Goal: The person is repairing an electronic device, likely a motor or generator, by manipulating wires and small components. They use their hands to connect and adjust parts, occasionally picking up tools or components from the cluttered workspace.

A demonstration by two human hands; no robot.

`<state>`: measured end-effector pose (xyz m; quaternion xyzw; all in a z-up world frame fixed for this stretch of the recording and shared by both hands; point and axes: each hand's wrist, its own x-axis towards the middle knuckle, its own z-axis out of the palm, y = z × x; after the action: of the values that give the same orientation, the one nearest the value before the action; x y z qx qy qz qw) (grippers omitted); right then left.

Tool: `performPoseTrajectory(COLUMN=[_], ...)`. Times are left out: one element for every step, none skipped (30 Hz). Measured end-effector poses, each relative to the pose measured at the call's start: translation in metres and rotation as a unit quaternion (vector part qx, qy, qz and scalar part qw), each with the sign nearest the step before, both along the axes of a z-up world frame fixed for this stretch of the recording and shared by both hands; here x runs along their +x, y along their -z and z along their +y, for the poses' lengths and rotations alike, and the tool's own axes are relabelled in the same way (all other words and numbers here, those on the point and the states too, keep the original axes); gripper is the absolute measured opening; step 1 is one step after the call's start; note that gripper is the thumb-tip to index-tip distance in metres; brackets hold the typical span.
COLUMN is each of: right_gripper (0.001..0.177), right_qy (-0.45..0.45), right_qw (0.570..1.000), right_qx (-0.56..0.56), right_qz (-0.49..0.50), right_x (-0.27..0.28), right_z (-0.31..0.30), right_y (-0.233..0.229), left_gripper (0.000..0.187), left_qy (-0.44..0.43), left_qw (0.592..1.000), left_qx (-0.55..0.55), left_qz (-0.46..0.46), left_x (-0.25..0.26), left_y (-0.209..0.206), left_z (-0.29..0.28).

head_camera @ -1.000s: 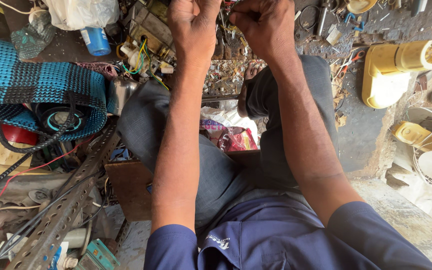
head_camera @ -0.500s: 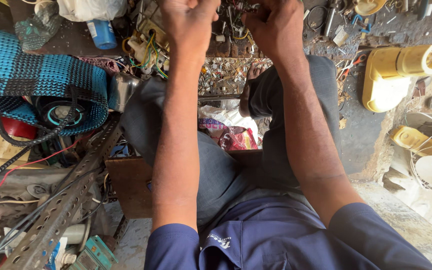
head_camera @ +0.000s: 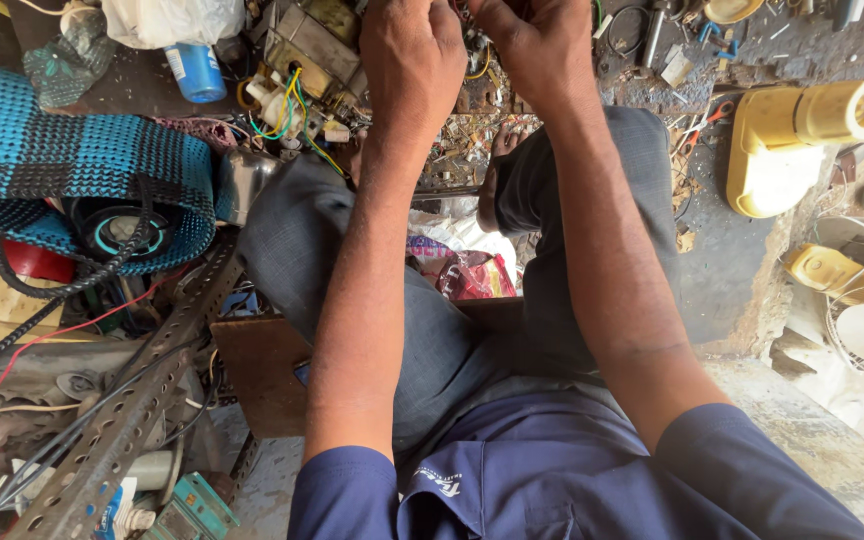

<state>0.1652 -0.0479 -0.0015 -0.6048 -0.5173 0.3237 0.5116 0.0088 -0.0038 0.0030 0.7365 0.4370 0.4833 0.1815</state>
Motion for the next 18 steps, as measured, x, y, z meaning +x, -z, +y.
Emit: performPoseTrajectory(right_gripper=[0.013,0.013,0.013,0.012,0.011,0.009,0.007,0.005,0.006,0.008,0.010,0.008,0.007,0.007,0.007,0.007,0.007,0.006], right_qy=[-0.001,-0.003,-0.006,-0.011,-0.015,-0.028,-0.041,-0.054,-0.057,-0.061,-0.064,-0.065,-0.067,-0.068,-0.066,-0.064,-0.062,-0.071], right_qw=[1.000,1.000,0.999,0.999,0.998,0.997,0.995,0.992,0.993,0.994,0.994,0.996,0.996,0.995,0.995,0.995,0.996,0.996], right_qx=[0.004,0.007,0.007,0.007,0.008,0.035,0.062,0.088,0.085,0.081,0.078,0.062,0.045,0.028,0.029,0.030,0.031,0.049], right_qz=[-0.015,-0.030,-0.039,-0.048,-0.058,-0.062,-0.067,-0.071,-0.059,-0.046,-0.034,0.002,0.038,0.074,0.069,0.064,0.060,0.028], right_x=[0.000,0.001,0.001,0.002,0.003,0.002,0.002,0.002,0.002,0.002,0.002,0.001,0.002,0.002,0.002,0.002,0.002,0.002], right_z=[0.001,0.000,-0.001,-0.001,-0.001,-0.001,-0.002,-0.003,-0.004,-0.004,-0.004,-0.004,-0.004,-0.005,-0.005,-0.005,-0.005,-0.005], right_y=[0.000,0.000,0.000,-0.002,-0.003,-0.004,-0.006,-0.007,-0.009,-0.010,-0.012,-0.013,-0.014,-0.015,-0.016,-0.017,-0.018,-0.020], left_gripper=[0.007,0.008,0.015,0.023,0.030,0.027,0.023,0.021,0.022,0.024,0.027,0.029,0.031,0.033,0.035,0.037,0.039,0.040], left_qy=[-0.006,-0.013,0.020,0.053,0.087,0.094,0.102,0.111,0.100,0.089,0.078,0.078,0.079,0.080,0.074,0.068,0.061,0.063], left_qw=[1.000,1.000,0.996,0.984,0.964,0.974,0.980,0.984,0.984,0.984,0.983,0.981,0.979,0.977,0.978,0.979,0.980,0.984], left_qx=[-0.007,-0.014,-0.091,-0.165,-0.238,-0.186,-0.133,-0.080,-0.088,-0.097,-0.106,-0.121,-0.136,-0.152,-0.153,-0.154,-0.155,-0.135], left_qz=[0.010,0.020,-0.013,-0.047,-0.079,-0.092,-0.105,-0.117,-0.120,-0.123,-0.126,-0.127,-0.128,-0.129,-0.123,-0.117,-0.112,-0.102], left_x=[0.000,0.000,-0.001,-0.003,-0.004,-0.005,-0.006,-0.006,-0.007,-0.006,-0.006,-0.006,-0.006,-0.006,-0.007,-0.007,-0.008,-0.008], left_y=[-0.003,-0.005,-0.007,-0.010,-0.012,-0.012,-0.013,-0.012,-0.011,-0.009,-0.008,-0.006,-0.005,-0.004,-0.003,-0.003,-0.003,-0.003], left_z=[0.000,0.000,0.000,0.001,0.001,0.001,0.001,0.001,0.002,0.003,0.004,0.005,0.005,0.005,0.005,0.005,0.004,0.003])
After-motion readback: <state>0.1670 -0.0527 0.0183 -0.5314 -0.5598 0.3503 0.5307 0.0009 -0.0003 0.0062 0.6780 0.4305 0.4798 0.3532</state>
